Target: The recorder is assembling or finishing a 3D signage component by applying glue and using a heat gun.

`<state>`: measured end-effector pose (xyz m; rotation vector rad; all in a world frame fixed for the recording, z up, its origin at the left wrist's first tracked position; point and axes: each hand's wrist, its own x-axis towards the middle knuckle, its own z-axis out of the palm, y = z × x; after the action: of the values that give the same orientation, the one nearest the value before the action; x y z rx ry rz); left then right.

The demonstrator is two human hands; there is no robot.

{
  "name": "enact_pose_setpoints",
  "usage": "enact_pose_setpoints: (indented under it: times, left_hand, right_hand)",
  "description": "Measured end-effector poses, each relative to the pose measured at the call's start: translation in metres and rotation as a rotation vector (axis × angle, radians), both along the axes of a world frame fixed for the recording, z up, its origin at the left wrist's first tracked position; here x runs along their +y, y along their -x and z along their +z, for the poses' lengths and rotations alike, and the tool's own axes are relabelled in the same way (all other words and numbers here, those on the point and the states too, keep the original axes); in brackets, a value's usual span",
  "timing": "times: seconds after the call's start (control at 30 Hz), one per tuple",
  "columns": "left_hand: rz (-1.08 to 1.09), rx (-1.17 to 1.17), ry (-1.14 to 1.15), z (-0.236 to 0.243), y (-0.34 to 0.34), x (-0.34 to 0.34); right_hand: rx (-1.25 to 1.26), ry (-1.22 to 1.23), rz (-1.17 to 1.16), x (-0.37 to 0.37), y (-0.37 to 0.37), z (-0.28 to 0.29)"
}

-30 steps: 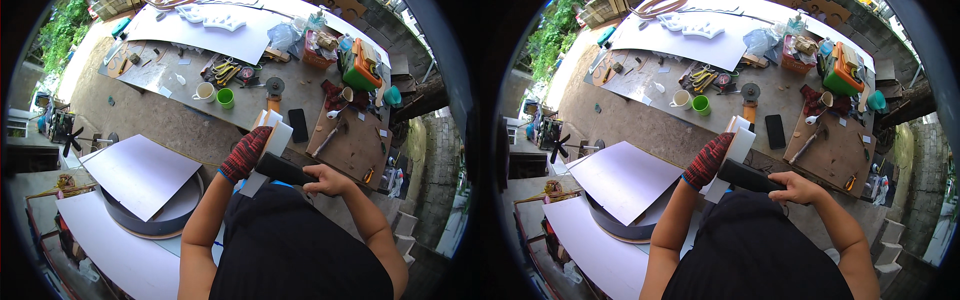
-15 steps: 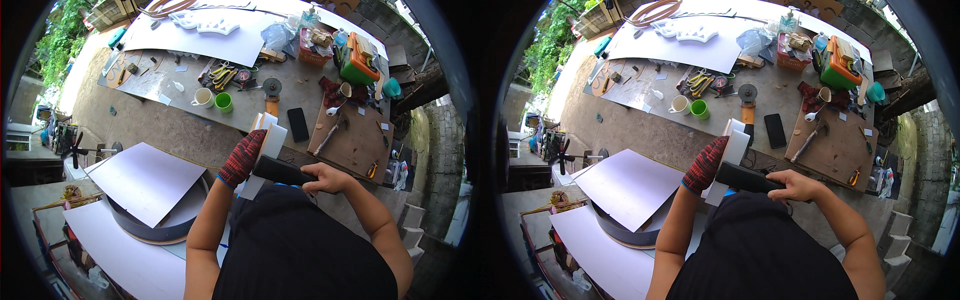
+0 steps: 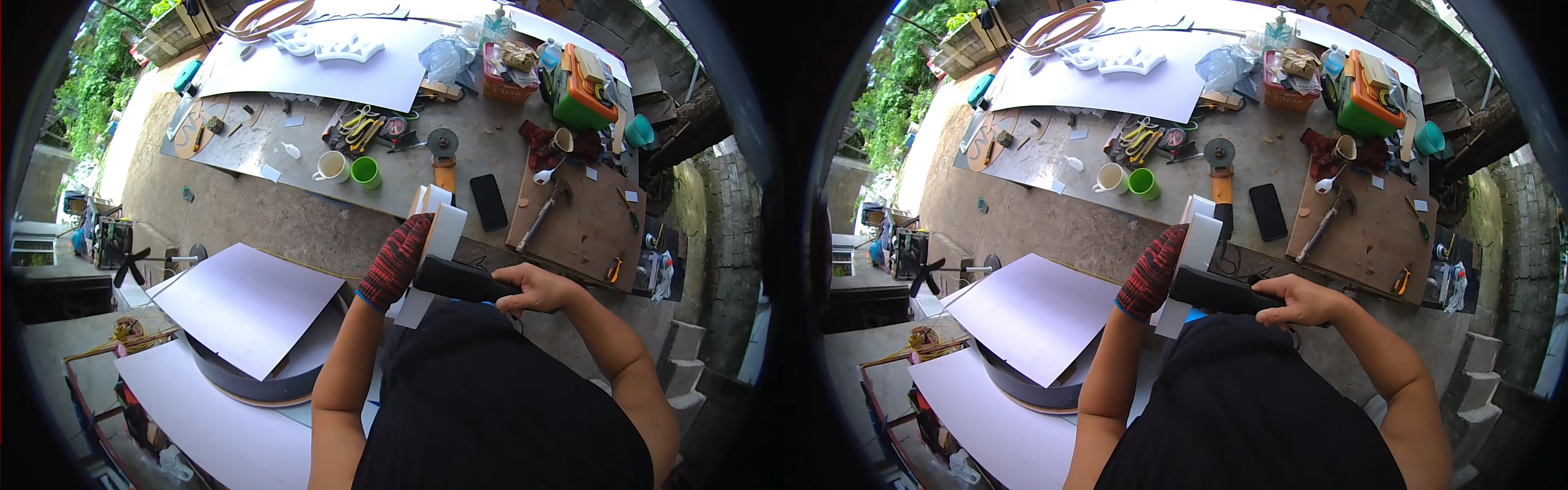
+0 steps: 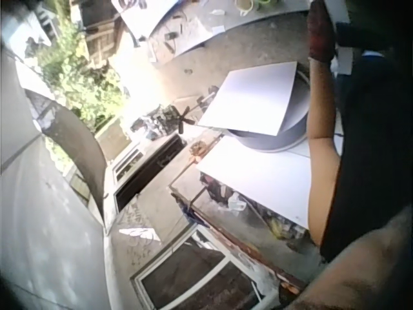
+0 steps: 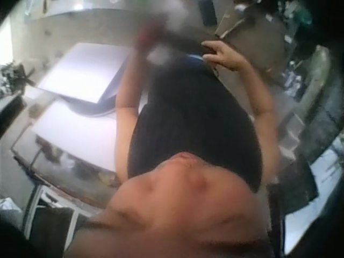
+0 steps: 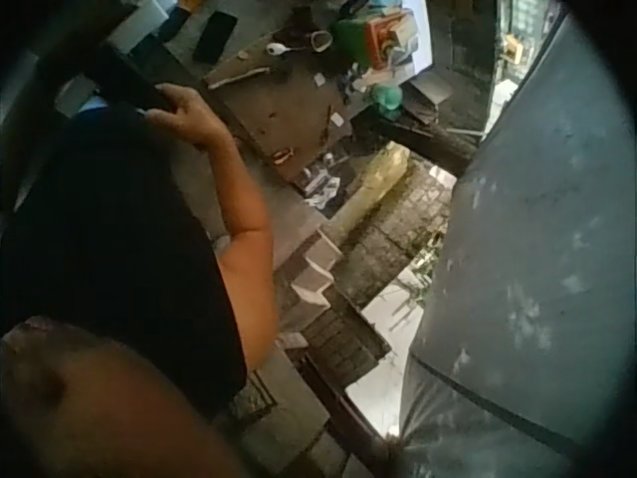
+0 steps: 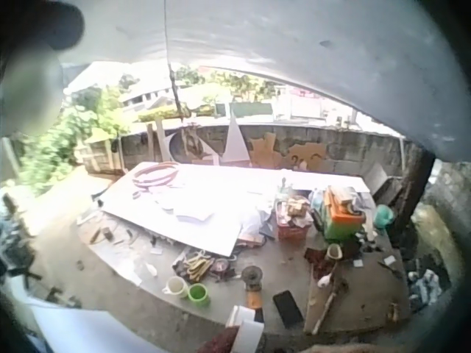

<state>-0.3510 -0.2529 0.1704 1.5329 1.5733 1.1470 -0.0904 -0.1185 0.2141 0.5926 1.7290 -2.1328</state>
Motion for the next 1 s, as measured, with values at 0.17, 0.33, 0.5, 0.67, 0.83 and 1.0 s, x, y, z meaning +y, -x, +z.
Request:
enact_pose_setpoints:
  times: [0.17,0.33,0.5,0.67,0.83,1.0]
  left_hand:
    - [0.018,0.16,-0.092,-0.004,0.002,-0.004]
    - [0.17,-0.737,0.338,0.032,-0.007,-0.001]
    - [0.15,-0.616,0.217,0.052,-0.012,-0.008]
    - [0.129,-0.583,0.197,0.053,-0.013,-0.017]
    - [0.154,-0.511,0.177,0.059,-0.018,-0.019]
    - [0.163,-0.512,0.159,0.06,-0.021,-0.02]
  right_hand:
    - [0.015,-0.117,0.03,-0.002,-0.002,0.0]
    - [0.177,-0.355,0.07,-0.006,0.0,0.014]
    - [0.246,-0.526,0.085,-0.014,-0.002,0.022]
    - [0.254,-0.573,0.075,-0.021,-0.005,0.027]
    - [0.265,-0.602,0.071,-0.022,-0.007,0.032]
    - [0.261,-0.584,0.069,-0.024,-0.008,0.034]
